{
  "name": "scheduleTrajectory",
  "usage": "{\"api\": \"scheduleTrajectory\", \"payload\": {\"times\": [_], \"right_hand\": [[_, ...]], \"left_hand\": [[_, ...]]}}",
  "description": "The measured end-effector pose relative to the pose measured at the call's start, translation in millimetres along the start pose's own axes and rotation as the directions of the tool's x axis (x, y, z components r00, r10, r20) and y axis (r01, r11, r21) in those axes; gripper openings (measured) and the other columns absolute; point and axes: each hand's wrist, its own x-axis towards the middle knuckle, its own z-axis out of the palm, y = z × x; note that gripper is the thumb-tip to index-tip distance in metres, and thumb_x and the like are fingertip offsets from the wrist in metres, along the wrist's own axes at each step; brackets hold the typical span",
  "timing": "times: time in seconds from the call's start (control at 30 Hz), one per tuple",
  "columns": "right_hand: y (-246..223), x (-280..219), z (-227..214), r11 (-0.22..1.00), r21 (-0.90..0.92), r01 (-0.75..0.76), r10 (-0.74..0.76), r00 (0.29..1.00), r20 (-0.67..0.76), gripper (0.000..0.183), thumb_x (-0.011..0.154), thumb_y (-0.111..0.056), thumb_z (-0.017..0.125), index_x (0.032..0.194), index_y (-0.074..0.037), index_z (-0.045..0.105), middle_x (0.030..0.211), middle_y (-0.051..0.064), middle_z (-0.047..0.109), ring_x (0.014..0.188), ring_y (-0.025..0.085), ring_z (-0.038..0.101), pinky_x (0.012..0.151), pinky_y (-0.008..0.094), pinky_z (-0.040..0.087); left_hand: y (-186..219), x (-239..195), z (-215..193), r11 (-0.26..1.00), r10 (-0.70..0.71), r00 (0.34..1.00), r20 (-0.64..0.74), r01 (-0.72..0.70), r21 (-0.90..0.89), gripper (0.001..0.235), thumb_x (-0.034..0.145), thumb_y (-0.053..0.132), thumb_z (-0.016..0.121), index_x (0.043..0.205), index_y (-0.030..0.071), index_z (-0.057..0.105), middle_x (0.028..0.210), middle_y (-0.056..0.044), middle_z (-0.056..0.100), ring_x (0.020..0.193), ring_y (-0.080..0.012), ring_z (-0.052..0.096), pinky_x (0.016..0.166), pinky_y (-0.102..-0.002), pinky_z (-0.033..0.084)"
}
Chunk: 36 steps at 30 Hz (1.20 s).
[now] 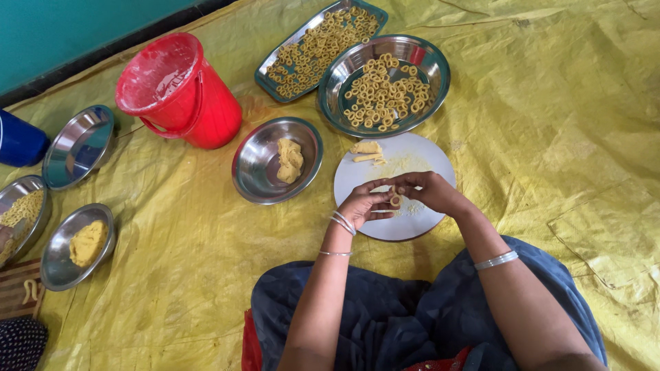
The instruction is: The person rolls small pieces of dough into thin ropes on a white plate, then joins the ends to form rings. The finished rings are placed into a nearby metal bowl. The person repeats this process continuously.
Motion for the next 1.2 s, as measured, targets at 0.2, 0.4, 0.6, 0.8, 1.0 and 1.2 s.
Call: {"api": "scheduleTrajectory", "payload": {"times": [0.2, 0.4, 0.6, 0.8, 1.0, 1.2], "right_hand": [[6.8, 1.2, 2.1, 0.991, -0.116, 0.066, -0.054, 0.993, 0.104, 0.037, 0.085, -0.016, 0.075, 0.122, -0.017, 0.076, 0.098, 0.004, 0.081, 0.089, 0.015, 0.076, 0.084, 0.033, 0.059], [13.7, 1.9, 2.6, 0.982, -0.189, -0.019, 0.045, 0.990, 0.137, 0.025, 0.088, -0.023, 0.077, 0.111, -0.012, 0.079, 0.095, 0.005, 0.082, 0.089, 0.016, 0.077, 0.083, 0.033, 0.060], [31.2, 1.9, -19.8, 0.860, 0.340, -0.381, 0.344, 0.924, 0.166, 0.031, 0.099, -0.025, 0.061, 0.122, -0.007, 0.071, 0.102, 0.008, 0.078, 0.088, 0.016, 0.073, 0.077, 0.032, 0.059], [52.4, 6.9, -24.2, 0.748, 0.476, -0.463, 0.534, 0.846, -0.016, 0.029, 0.104, -0.025, 0.059, 0.124, -0.006, 0.068, 0.104, 0.006, 0.077, 0.087, 0.016, 0.071, 0.076, 0.033, 0.057], [72.9, 14.0, -17.2, 0.785, 0.427, -0.449, 0.487, 0.873, 0.024, 0.029, 0.101, -0.016, 0.056, 0.125, -0.008, 0.068, 0.103, 0.005, 0.077, 0.085, 0.014, 0.071, 0.073, 0.031, 0.057], [79.9, 12.1, -20.3, 0.797, 0.417, -0.436, 0.491, 0.871, -0.028, 0.030, 0.099, -0.013, 0.057, 0.124, -0.006, 0.071, 0.100, 0.004, 0.078, 0.083, 0.014, 0.071, 0.070, 0.030, 0.055]], "left_hand": [[3.8, -4.5, -0.6, 0.984, -0.043, 0.998, -0.036, 0.049, 0.169, 0.064, 0.090, 0.021, 0.078, 0.146, 0.008, 0.050, 0.106, -0.013, 0.074, 0.089, -0.0225, 0.076, 0.075, -0.036, 0.064], [4.3, -4.6, -6.1, 0.981, -0.095, 0.995, 0.021, 0.090, 0.171, 0.063, 0.089, 0.019, 0.076, 0.145, 0.009, 0.050, 0.105, -0.011, 0.075, 0.091, -0.0215, 0.076, 0.078, -0.037, 0.065], [-2.4, -7.1, -13.7, 0.998, -0.035, 0.990, 0.134, 0.027, 0.062, 0.051, 0.094, 0.019, 0.074, 0.141, 0.006, 0.057, 0.101, -0.008, 0.072, 0.094, -0.0208, 0.074, 0.084, -0.038, 0.066], [-9.5, 33.3, -42.4, 0.986, -0.081, 0.992, -0.097, 0.094, 0.141, 0.045, 0.089, 0.015, 0.075, 0.131, 0.006, 0.063, 0.098, -0.015, 0.078, 0.085, -0.0233, 0.077, 0.079, -0.037, 0.068], [56.5, 163.9, -68.9, 0.942, 0.335, 0.934, -0.126, -0.333, 0.032, 0.029, 0.094, 0.016, 0.074, 0.117, 0.001, 0.066, 0.096, -0.010, 0.076, 0.081, -0.0197, 0.077, 0.067, -0.034, 0.067], [67.0, 225.7, -63.9, 0.459, 0.780, 0.577, -0.244, -0.263, 0.849, 0.032, 0.107, 0.033, 0.062, 0.089, 0.008, 0.073, 0.078, -0.009, 0.076, 0.073, -0.0257, 0.073, 0.070, -0.040, 0.056]]}}
